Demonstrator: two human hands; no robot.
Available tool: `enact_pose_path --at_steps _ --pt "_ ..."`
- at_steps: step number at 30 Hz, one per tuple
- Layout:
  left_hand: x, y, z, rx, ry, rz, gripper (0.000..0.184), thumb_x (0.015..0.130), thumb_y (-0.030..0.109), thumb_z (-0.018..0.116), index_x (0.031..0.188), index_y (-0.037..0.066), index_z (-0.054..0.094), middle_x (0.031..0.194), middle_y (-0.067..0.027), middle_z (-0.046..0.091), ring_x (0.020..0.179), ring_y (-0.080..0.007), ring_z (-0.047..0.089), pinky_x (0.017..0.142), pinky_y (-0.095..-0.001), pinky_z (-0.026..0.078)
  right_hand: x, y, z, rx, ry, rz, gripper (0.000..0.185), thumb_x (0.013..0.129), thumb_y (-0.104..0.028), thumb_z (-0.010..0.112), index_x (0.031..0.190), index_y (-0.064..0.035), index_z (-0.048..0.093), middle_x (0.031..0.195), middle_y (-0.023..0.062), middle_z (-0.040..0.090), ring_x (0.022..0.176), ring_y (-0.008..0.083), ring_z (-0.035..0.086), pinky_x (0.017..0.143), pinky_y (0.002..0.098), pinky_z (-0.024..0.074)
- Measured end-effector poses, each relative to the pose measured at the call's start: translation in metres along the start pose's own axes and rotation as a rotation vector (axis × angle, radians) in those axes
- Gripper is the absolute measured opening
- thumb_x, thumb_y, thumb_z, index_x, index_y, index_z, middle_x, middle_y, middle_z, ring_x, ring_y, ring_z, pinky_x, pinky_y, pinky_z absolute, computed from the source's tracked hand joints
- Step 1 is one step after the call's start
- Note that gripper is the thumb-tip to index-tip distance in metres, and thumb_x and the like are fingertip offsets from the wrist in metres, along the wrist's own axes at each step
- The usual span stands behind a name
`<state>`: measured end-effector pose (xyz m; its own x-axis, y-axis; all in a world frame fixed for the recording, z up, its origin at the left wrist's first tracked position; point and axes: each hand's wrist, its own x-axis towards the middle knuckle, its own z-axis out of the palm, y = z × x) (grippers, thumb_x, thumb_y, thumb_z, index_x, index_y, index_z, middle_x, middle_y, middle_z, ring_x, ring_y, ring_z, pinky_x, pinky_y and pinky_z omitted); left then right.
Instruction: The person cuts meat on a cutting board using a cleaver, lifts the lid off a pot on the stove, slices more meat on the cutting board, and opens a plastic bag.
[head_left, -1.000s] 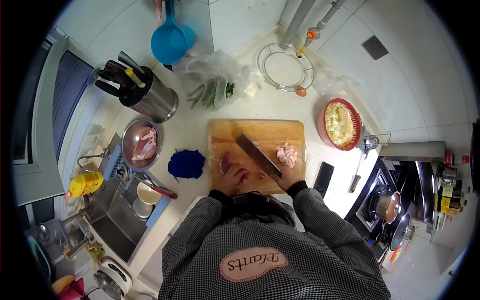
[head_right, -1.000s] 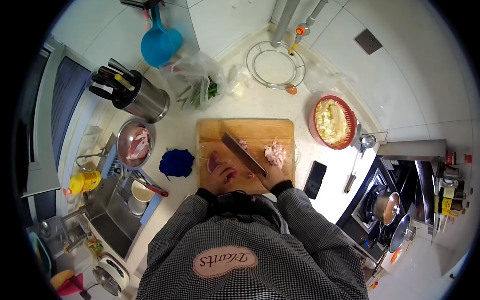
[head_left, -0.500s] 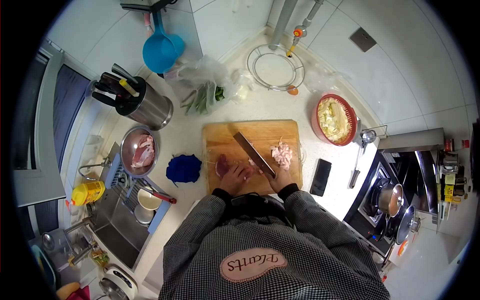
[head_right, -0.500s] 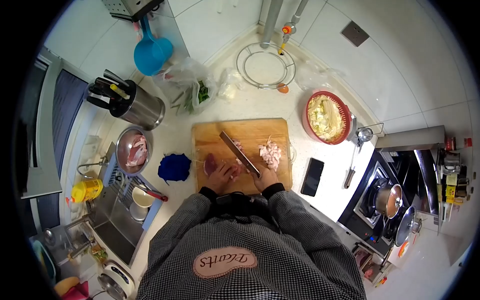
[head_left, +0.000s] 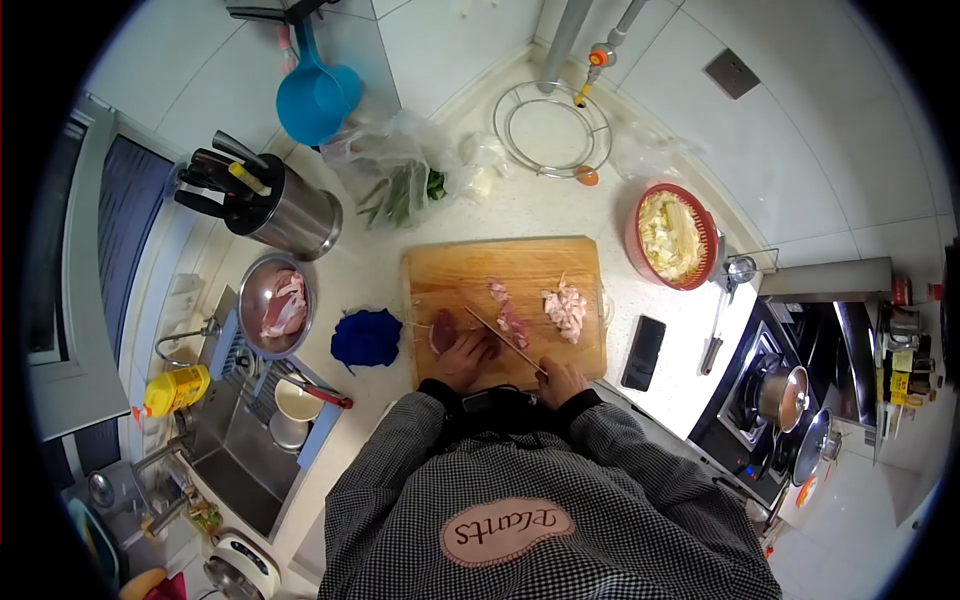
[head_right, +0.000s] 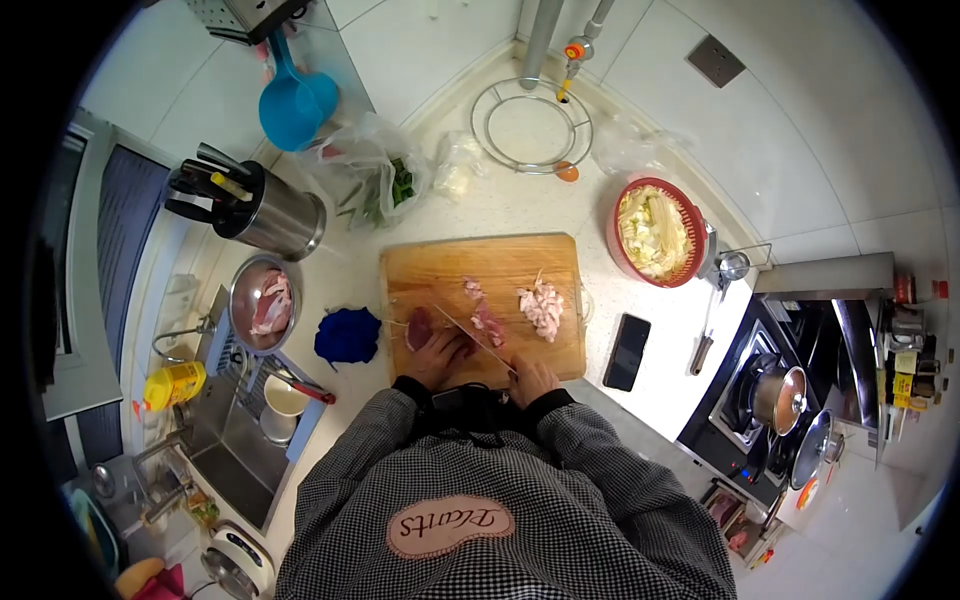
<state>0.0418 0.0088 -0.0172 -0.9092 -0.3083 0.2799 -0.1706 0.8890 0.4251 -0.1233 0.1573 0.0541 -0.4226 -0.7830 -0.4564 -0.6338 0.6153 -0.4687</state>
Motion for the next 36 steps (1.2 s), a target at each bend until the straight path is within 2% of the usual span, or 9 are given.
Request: enact_pose_path --at_steps 4,6,13,16,21,23,27,33,36 --pt "0.000 0.002 0.002 -0.161 0.026 -0.150 0.026 0.082 0.012 0.057 0.105 0.001 0.058 0.115 -0.0112 0.054 0.111 -0.0264 0.048 0.092 -0.0328 0.042 0.016 -0.001 0.018 -0.008 -0.029 0.017 0.015 0.082 -0.018 0.054 0.095 -0.0102 0.055 0.082 0.0214 0.060 0.076 0.0412 0.057 0.067 0.0500 0.0450" --pt "0.001 0.002 0.003 -0.203 0.017 -0.196 0.027 0.082 0.013 0.057 0.106 0.001 0.058 0.115 -0.0118 0.053 0.110 -0.0266 0.049 0.092 -0.0327 0.042 0.043 0.009 0.047 0.063 -0.139 0.056 0.023 0.081 -0.023 0.054 0.101 -0.0132 0.054 0.089 0.0218 0.061 0.085 0.0396 0.058 0.071 0.0491 0.0467" --pt "-0.002 0.004 0.014 -0.244 0.045 -0.228 0.026 0.082 0.015 0.059 0.105 0.004 0.058 0.110 -0.0102 0.054 0.103 -0.0267 0.053 0.088 -0.0326 0.044 0.071 -0.035 0.015 -0.017 -0.075 -0.070 0.030 0.078 -0.018 0.054 0.108 -0.0132 0.055 0.089 0.0218 0.062 0.081 0.0400 0.059 0.072 0.0499 0.0469" --pt "-0.001 -0.001 0.007 -0.229 0.047 -0.226 0.024 0.082 0.015 0.059 0.104 0.005 0.059 0.108 -0.0085 0.054 0.101 -0.0263 0.053 0.086 -0.0329 0.045 0.054 -0.018 0.003 0.099 0.114 -0.133 0.021 0.079 -0.017 0.056 0.099 -0.0100 0.059 0.081 0.0204 0.061 0.075 0.0415 0.057 0.069 0.0483 0.0461" --pt "-0.004 -0.002 0.008 -0.130 0.064 -0.115 0.025 0.081 0.016 0.059 0.104 0.006 0.059 0.108 -0.0073 0.054 0.101 -0.0254 0.052 0.085 -0.0324 0.045 0.026 -0.012 -0.007 0.106 0.091 -0.253 0.015 0.081 -0.020 0.056 0.090 -0.0076 0.058 0.075 0.0203 0.059 0.072 0.0406 0.056 0.064 0.0482 0.0445" --pt "-0.007 -0.002 0.012 -0.127 0.084 -0.107 0.026 0.080 0.016 0.058 0.104 0.006 0.059 0.109 -0.0069 0.054 0.104 -0.0253 0.050 0.087 -0.0327 0.044 0.014 -0.019 -0.012 0.044 -0.059 -0.049 0.014 0.082 -0.020 0.055 0.088 -0.0075 0.057 0.076 0.0207 0.059 0.075 0.0402 0.057 0.065 0.0493 0.0446" --pt "-0.005 0.001 0.009 -0.163 0.084 -0.165 0.026 0.080 0.016 0.057 0.105 0.006 0.059 0.109 -0.0074 0.054 0.105 -0.0253 0.049 0.088 -0.0334 0.043 0.009 -0.010 0.004 -0.017 -0.035 -0.028 0.016 0.082 -0.021 0.055 0.091 -0.0086 0.056 0.078 0.0215 0.060 0.076 0.0405 0.057 0.066 0.0506 0.0446" --pt "-0.007 0.000 0.006 -0.060 0.040 -0.062 0.028 0.080 0.014 0.058 0.106 0.004 0.059 0.110 -0.0106 0.054 0.106 -0.0277 0.048 0.088 -0.0340 0.043 0.031 -0.014 0.028 0.057 -0.108 0.022 0.018 0.083 -0.020 0.052 0.098 -0.0108 0.054 0.081 0.0226 0.060 0.080 0.0422 0.057 0.068 0.0514 0.0447" --pt "-0.009 -0.001 0.015 -0.225 0.116 -0.247 0.028 0.079 0.014 0.058 0.107 0.006 0.058 0.111 -0.0106 0.053 0.105 -0.0286 0.048 0.088 -0.0344 0.042 0.058 -0.017 0.055 0.060 -0.103 0.056 0.020 0.081 -0.020 0.054 0.099 -0.0099 0.052 0.087 0.0223 0.061 0.082 0.0428 0.057 0.070 0.0510 0.0452"
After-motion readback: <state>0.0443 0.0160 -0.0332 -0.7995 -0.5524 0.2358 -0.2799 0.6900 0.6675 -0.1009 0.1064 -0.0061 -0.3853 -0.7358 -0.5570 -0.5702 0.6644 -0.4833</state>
